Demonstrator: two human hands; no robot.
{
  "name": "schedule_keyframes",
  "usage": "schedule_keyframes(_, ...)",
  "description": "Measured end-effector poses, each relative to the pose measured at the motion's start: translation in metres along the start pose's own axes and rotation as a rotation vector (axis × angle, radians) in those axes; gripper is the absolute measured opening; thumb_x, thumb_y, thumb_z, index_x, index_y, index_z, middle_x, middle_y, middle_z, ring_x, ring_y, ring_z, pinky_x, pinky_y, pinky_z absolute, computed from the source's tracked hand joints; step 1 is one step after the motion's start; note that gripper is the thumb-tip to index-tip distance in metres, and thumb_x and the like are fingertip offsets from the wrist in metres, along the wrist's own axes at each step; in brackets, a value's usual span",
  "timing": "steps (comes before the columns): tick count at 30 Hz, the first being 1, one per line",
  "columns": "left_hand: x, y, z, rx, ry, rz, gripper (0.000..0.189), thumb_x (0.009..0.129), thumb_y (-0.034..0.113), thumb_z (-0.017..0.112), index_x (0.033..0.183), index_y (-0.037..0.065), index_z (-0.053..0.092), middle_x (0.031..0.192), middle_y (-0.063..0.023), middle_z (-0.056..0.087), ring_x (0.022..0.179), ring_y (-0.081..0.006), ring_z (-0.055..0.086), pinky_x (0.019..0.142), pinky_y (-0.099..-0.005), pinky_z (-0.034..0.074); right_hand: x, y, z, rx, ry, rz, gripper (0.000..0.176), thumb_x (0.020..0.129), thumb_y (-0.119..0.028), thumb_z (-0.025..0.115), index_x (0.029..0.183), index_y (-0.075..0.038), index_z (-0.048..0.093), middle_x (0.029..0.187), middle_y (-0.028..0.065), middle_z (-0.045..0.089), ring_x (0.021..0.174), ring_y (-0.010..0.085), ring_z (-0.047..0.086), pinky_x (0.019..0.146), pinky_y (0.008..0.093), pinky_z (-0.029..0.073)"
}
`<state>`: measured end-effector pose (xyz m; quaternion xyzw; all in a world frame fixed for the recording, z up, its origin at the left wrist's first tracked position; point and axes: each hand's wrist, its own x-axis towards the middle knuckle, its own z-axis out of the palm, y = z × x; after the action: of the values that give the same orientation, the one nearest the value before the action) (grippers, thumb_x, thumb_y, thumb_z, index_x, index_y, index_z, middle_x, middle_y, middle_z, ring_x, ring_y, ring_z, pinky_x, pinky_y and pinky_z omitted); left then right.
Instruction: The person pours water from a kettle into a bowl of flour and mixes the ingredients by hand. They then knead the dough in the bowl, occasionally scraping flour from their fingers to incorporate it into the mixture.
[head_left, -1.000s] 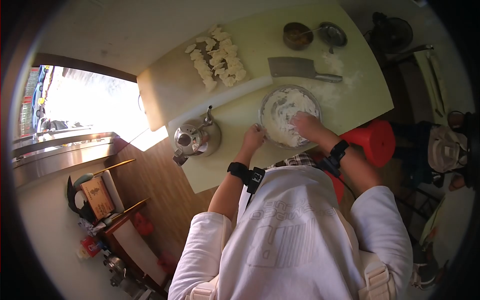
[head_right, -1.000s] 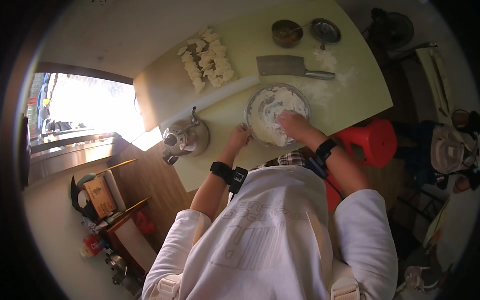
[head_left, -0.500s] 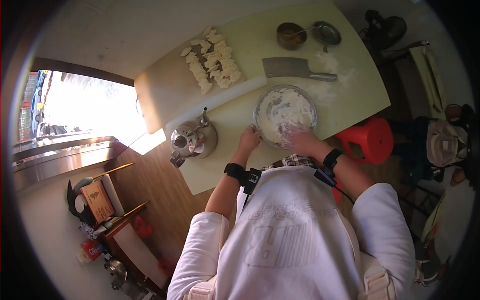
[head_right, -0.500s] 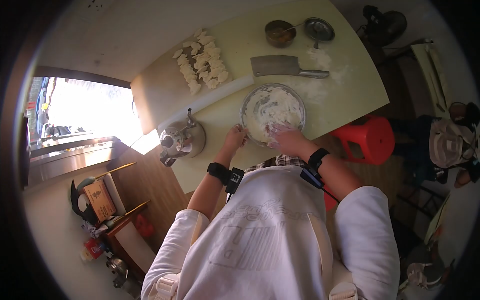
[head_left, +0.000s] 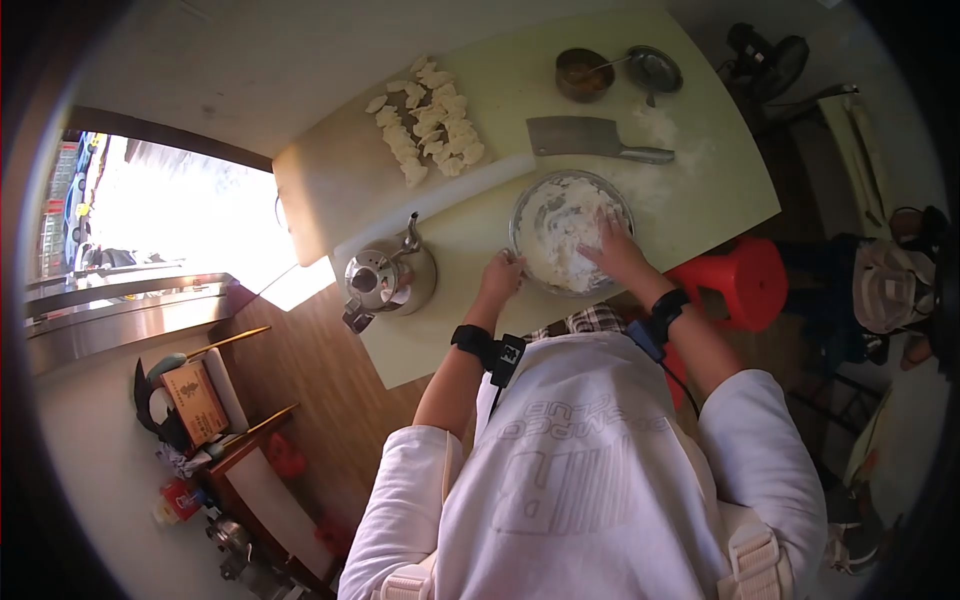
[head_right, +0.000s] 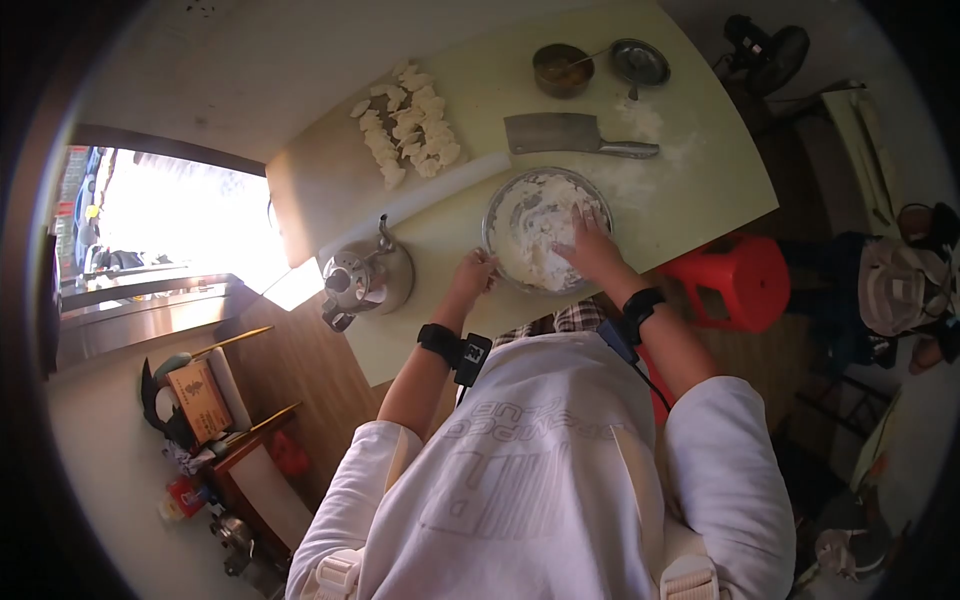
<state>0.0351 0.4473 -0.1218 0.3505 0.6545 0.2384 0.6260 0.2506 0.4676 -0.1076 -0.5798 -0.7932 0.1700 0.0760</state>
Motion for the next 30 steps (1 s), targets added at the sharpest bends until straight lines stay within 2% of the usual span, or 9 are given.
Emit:
schedule_keyframes(2,0.001,0.001,-0.001,0.017,0.002,-0.003,0.019,0.077,0.018,0.050,0.068,0.003,0.044,0.052,-0.0067,0.051,0.043,-0.0129,0.048,0.038,-0.0244,0.037,-0.003,-0.003,0.007,-0.051,-0.043,0.084,0.069,0.075,-0.038,0.047,0.122,0.003,0.018,0.115,0.0282,0.032,0.104,0.0364,0.038,0.085,0.0371,0.033)
schedule_keyframes(4,0.003,-0.002,-0.001,0.026,-0.007,-0.025,0.019,0.076,0.017,0.051,0.067,0.002,0.043,0.054,-0.0078,0.052,0.043,-0.0134,0.049,0.038,-0.0257,0.037,0.001,-0.023,0.002,0.223,-0.173,0.314,0.077,0.076,-0.040,0.045,0.123,0.006,0.004,0.118,0.0317,0.025,0.108,0.0387,0.032,0.089,0.0368,0.029)
schedule_keyframes(8,0.011,-0.009,0.001,0.093,-0.005,0.009,0.019,0.074,0.016,0.052,0.067,0.001,0.044,0.057,-0.0091,0.053,0.046,-0.0158,0.050,0.042,-0.0279,0.039,0.013,-0.034,0.024,0.460,0.012,0.421,0.073,0.077,-0.033,0.046,0.122,0.009,0.008,0.116,0.0314,0.029,0.108,0.0391,0.032,0.089,0.0362,0.028)
schedule_keyframes(10,0.017,-0.018,0.001,0.215,0.033,0.086,0.018,0.073,0.016,0.053,0.071,0.000,0.046,0.059,-0.0103,0.053,0.052,-0.0187,0.052,0.048,-0.0297,0.040,0.021,-0.032,0.037,0.461,0.239,0.309,0.071,0.077,-0.032,0.046,0.122,0.009,0.009,0.115,0.0311,0.031,0.107,0.0382,0.033,0.089,0.0352,0.028)
schedule_keyframes(13,0.018,-0.020,0.000,0.194,0.047,0.103,0.017,0.072,0.015,0.054,0.076,-0.001,0.049,0.061,-0.0110,0.054,0.056,-0.0187,0.053,0.051,-0.0293,0.040,0.034,-0.041,0.033,0.466,0.247,0.374,0.067,0.076,-0.029,0.046,0.122,0.007,0.012,0.117,0.0289,0.030,0.108,0.0377,0.032,0.088,0.0372,0.029)
schedule_keyframes(16,0.014,-0.009,-0.002,0.154,0.010,0.039,0.018,0.071,0.014,0.055,0.078,-0.002,0.051,0.062,-0.0114,0.054,0.056,-0.0165,0.053,0.051,-0.0284,0.040,0.045,-0.039,0.030,0.417,0.175,0.301,0.067,0.076,-0.028,0.046,0.122,0.007,0.012,0.116,0.0275,0.032,0.107,0.0370,0.034,0.087,0.0369,0.030)
schedule_keyframes(20,0.007,0.006,0.000,0.107,0.025,0.046,0.016,0.071,0.013,0.055,0.074,-0.002,0.049,0.062,-0.0107,0.054,0.055,-0.0151,0.052,0.051,-0.0284,0.040,0.061,-0.046,0.020,0.463,0.109,0.321,0.065,0.076,-0.027,0.046,0.122,0.006,0.014,0.114,0.0273,0.035,0.102,0.0372,0.038,0.085,0.0373,0.033)
schedule_keyframes(22,0.013,0.001,-0.002,0.163,0.007,0.066,0.017,0.071,0.014,0.055,0.071,-0.002,0.048,0.060,-0.0100,0.053,0.054,-0.0158,0.052,0.050,-0.0290,0.040,0.067,-0.047,0.033,0.359,0.281,0.313,0.063,0.075,-0.027,0.046,0.121,0.005,0.017,0.105,0.0258,0.043,0.096,0.0362,0.043,0.080,0.0381,0.036)
schedule_keyframes(30,0.018,-0.012,0.001,0.227,0.052,0.053,0.020,0.070,0.018,0.055,0.073,-0.001,0.048,0.059,-0.0123,0.054,0.053,-0.0214,0.052,0.051,-0.0313,0.040,0.068,-0.050,0.026,0.344,0.025,-0.027,0.047,0.076,-0.023,0.045,0.115,0.001,0.034,0.086,0.0209,0.052,0.082,0.0347,0.049,0.071,0.0392,0.040)
